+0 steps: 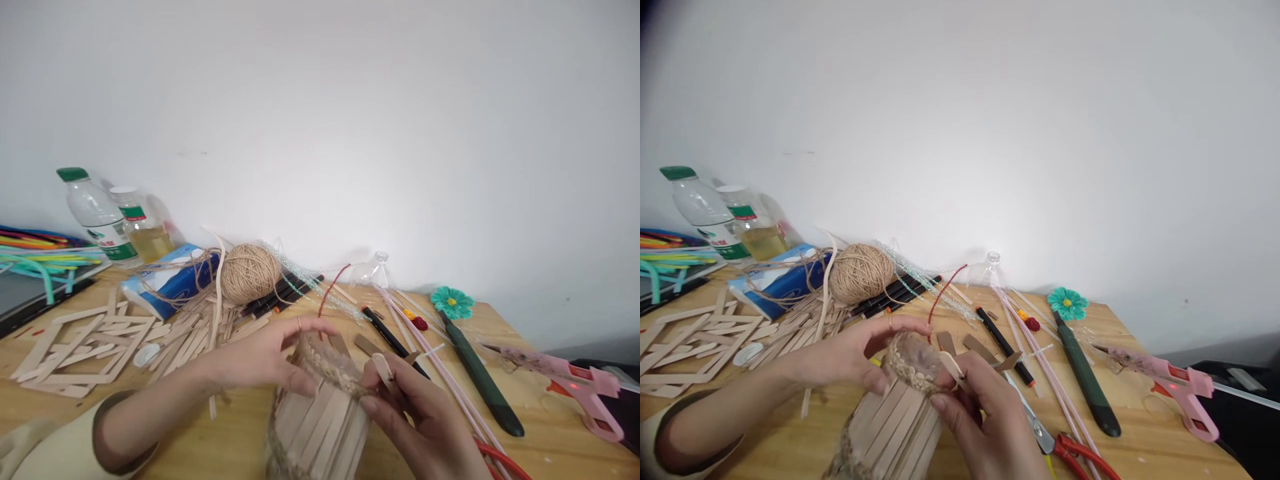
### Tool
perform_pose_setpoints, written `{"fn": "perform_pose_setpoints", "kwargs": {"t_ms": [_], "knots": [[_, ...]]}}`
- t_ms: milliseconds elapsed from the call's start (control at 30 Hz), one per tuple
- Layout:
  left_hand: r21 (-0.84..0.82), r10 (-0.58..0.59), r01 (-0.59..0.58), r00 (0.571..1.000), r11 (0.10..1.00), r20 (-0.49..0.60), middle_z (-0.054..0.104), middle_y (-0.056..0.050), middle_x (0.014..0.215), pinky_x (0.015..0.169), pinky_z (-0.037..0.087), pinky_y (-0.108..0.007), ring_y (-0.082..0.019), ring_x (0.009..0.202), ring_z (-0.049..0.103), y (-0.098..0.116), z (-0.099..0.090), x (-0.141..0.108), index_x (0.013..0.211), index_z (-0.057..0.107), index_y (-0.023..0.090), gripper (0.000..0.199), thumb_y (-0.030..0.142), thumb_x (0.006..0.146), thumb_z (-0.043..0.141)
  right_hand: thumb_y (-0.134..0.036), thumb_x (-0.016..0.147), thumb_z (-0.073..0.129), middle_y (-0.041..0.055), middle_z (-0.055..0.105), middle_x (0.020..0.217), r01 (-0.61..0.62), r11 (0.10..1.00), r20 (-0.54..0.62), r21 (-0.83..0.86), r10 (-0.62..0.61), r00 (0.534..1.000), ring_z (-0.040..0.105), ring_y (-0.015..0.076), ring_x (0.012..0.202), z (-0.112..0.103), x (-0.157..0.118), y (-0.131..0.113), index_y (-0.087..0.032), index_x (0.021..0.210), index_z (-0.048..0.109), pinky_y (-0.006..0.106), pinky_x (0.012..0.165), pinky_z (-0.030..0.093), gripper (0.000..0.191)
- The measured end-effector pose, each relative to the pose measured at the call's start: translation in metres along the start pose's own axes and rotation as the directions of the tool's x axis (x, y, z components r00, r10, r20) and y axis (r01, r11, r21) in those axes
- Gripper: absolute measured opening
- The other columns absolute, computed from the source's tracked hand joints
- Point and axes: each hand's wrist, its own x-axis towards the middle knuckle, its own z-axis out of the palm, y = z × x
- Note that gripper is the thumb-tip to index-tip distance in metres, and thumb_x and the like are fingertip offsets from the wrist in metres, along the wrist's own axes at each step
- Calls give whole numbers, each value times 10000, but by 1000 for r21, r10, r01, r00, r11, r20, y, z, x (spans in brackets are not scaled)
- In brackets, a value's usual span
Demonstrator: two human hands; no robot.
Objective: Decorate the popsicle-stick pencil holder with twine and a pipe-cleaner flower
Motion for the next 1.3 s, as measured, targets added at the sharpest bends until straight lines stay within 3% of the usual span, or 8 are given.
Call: {"fn": "perform_pose_setpoints", "kwargs": {"t_ms": [167, 433, 667, 767, 833, 933, 1067, 1300], "knots": [[101, 282, -267, 941, 958, -185, 642, -32, 1017, 1059, 259, -400, -253, 1201, 439, 15, 11, -1, 870, 736, 256, 205, 346, 687, 760, -325, 872, 529, -26, 466, 670, 64, 997, 30, -32, -63, 998, 430, 128, 592, -10, 6, -1, -223, 727, 517, 221, 531, 349, 178], [47, 164, -159, 896, 986, -413, 600, -5, 739, 781, 399, -284, -169, 812, 541, 22, 21, -3, 665, 648, 179, 164, 297, 779, 645, -318, 857, 529, -28, 461, 666, -1, 1000, 107, 19, -1, 994, 432, 133, 611, -8, 12, -9, -219, 725, 516, 225, 543, 349, 166], [-2, 202, -305, 639, 952, -743, 405, 41, 531, 733, 384, -262, -138, 647, 471, 17, -1, 0, 526, 398, 193, 456, 446, 901, 453, -342, 864, 521, -36, 441, 667, -24, 999, 101, 48, 19, 995, 405, 128, 612, -10, 12, -5, -219, 754, 510, 226, 546, 329, 165], [-99, 88, -204, 741, 974, -666, 511, 10, 576, 832, 395, -304, -161, 715, 536, 12, -3, 2, 541, 504, 182, 474, 534, 858, 482, -372, 881, 511, -42, 425, 661, -32, 995, 75, 98, 25, 997, 390, 125, 610, -10, 11, -4, -220, 768, 505, 224, 548, 326, 190], [-210, 4, -127, 863, 969, -505, 639, -54, 921, 941, 366, -352, -207, 950, 564, 8, 0, 3, 855, 640, 183, 433, 600, 786, 547, -390, 889, 510, -45, 434, 665, -36, 986, 66, 160, 26, 997, 399, 121, 615, -11, 11, -4, -223, 793, 506, 218, 559, 341, 192], [-317, -37, -29, 979, 948, -199, 492, -107, 1323, 1025, 311, -402, -272, 1215, 446, 4, 5, 4, 1308, 417, 240, 852, 569, 597, 752, -407, 889, 518, -47, 454, 674, -27, 972, 25, 232, 22, 999, 420, 115, 617, -12, 14, -4, -227, 815, 509, 205, 559, 365, 194], [-375, -126, 73, 985, 924, -119, 503, -127, 1309, 1015, 312, -413, -292, 1208, 452, 6, 8, 5, 1398, 243, 227, 1116, 355, 486, 873, -417, 876, 535, -34, 479, 699, 7, 970, -37, 244, 2, 999, 462, 120, 648, -14, 21, -2, -215, 809, 529, 204, 571, 394, 212], [-337, -161, 69, 954, 939, -253, 599, -36, 990, 804, 409, -333, -240, 980, 536, 13, 13, 9, 1139, 441, 223, 753, 259, 497, 833, -383, 854, 569, 9, 540, 816, 51, 964, -62, 261, -36, 997, 532, 164, 770, -16, 34, 2, -212, 893, 593, 257, 676, 452, 178]]}}
